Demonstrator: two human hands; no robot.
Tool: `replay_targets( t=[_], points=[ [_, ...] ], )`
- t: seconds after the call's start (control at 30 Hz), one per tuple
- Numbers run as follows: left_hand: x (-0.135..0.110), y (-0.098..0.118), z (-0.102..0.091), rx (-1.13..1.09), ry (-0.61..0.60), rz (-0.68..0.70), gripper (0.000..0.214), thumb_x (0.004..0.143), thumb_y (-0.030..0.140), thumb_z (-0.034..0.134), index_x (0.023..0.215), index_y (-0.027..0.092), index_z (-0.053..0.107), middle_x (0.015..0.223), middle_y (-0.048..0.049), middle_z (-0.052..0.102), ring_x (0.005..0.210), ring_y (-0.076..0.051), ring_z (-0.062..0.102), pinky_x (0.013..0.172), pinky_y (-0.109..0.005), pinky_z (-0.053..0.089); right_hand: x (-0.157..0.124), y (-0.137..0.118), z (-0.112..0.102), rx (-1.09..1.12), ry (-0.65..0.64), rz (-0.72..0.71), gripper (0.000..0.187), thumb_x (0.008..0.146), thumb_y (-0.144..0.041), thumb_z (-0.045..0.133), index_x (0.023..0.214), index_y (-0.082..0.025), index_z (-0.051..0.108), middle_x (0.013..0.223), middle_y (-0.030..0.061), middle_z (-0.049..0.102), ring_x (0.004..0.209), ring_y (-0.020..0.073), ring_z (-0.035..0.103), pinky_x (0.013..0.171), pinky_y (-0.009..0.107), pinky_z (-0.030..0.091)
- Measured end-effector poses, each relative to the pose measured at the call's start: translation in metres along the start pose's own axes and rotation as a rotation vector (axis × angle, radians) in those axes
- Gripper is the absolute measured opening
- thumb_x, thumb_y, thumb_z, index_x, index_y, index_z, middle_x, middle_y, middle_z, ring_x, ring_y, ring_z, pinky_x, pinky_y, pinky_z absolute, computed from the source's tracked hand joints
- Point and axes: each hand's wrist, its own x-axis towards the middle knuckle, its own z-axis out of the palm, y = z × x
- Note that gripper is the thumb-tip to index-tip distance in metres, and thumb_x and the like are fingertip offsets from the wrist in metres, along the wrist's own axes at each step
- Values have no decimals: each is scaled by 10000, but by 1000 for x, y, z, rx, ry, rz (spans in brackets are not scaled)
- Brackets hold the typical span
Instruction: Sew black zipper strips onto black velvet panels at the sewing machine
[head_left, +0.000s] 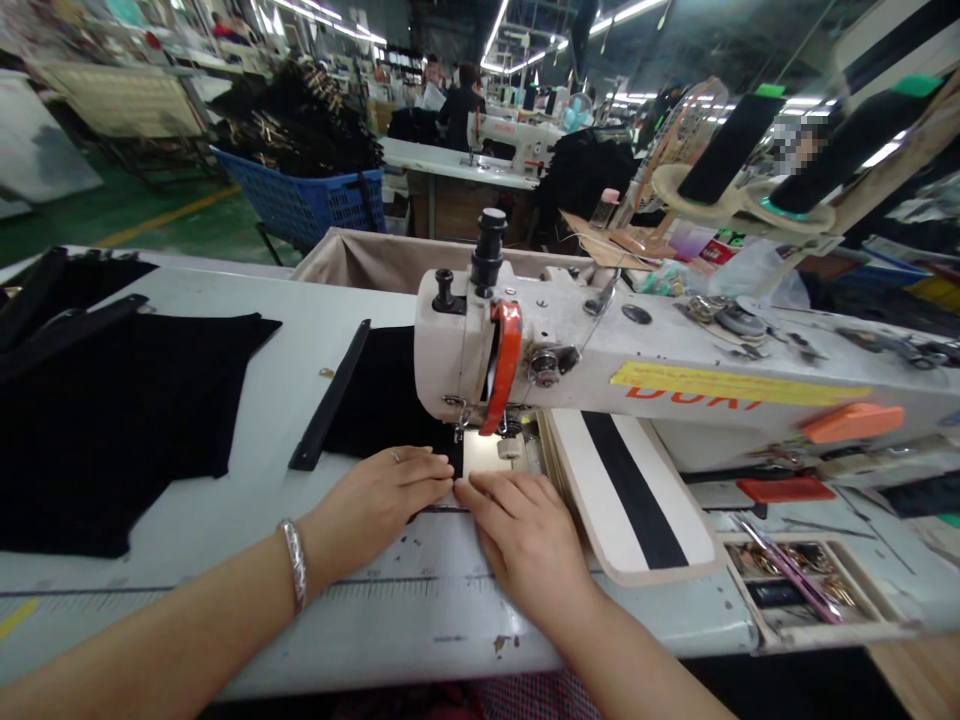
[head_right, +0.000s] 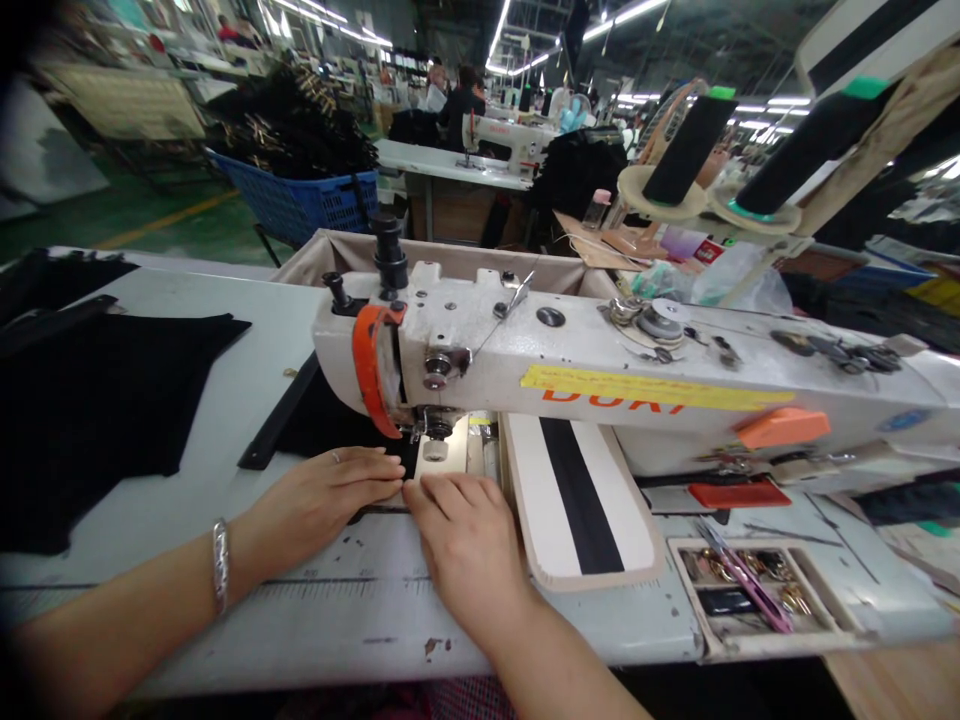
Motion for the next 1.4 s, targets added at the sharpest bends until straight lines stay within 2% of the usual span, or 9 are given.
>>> replay_targets(
  t=[0.2,0.4,0.6,0.8,1.23,1.4],
  points=[
    [7,-5,3,-3,7,-74,370,907,-5,402,1166,136,626,1200,-92,683,1161,-186,617,1057,-386,486,5,-2,1,6,1,18,414,933,-160,507,1344,-202,543,1315,79,590,1185,248,510,991,434,427],
    [14,-9,5,-9,-15,-134,370,889,4,433,1205,130,577,1258,-114,622,1232,-216,557,1072,-417,472,9,-4,5,-19,7,53,481,917,-177,506,1398,-158,494,1332,115,573,1223,274,500,1050,471,427],
    [23,-8,3,41,-35,-137,360,888,14,414,1197,116,569,1232,-113,621,1256,-219,520,1119,-417,415,11,-4,8,-44,6,72,530,910,-202,522,1430,-126,454,1340,150,560,1262,280,480,1105,483,388],
    [24,-7,5,63,-21,-175,344,884,8,430,1173,107,586,1236,-114,628,1249,-220,525,1110,-404,423,10,-5,9,-64,-4,77,530,918,-212,511,1434,-107,450,1374,157,534,1288,280,461,1131,472,362],
    [26,-5,3,53,0,-212,339,869,-26,443,1141,119,585,1226,-107,630,1223,-216,551,1088,-393,446,11,-6,8,-76,34,79,529,917,-208,517,1433,-108,454,1402,152,524,1315,276,451,1134,476,360],
    [29,-3,2,71,-51,-225,400,852,-24,435,1194,131,576,1275,-110,612,1276,-224,514,1144,-423,379,8,-6,12,-89,21,110,560,913,-223,517,1459,-142,425,1423,127,515,1329,260,447,1144,450,348]
  ],
)
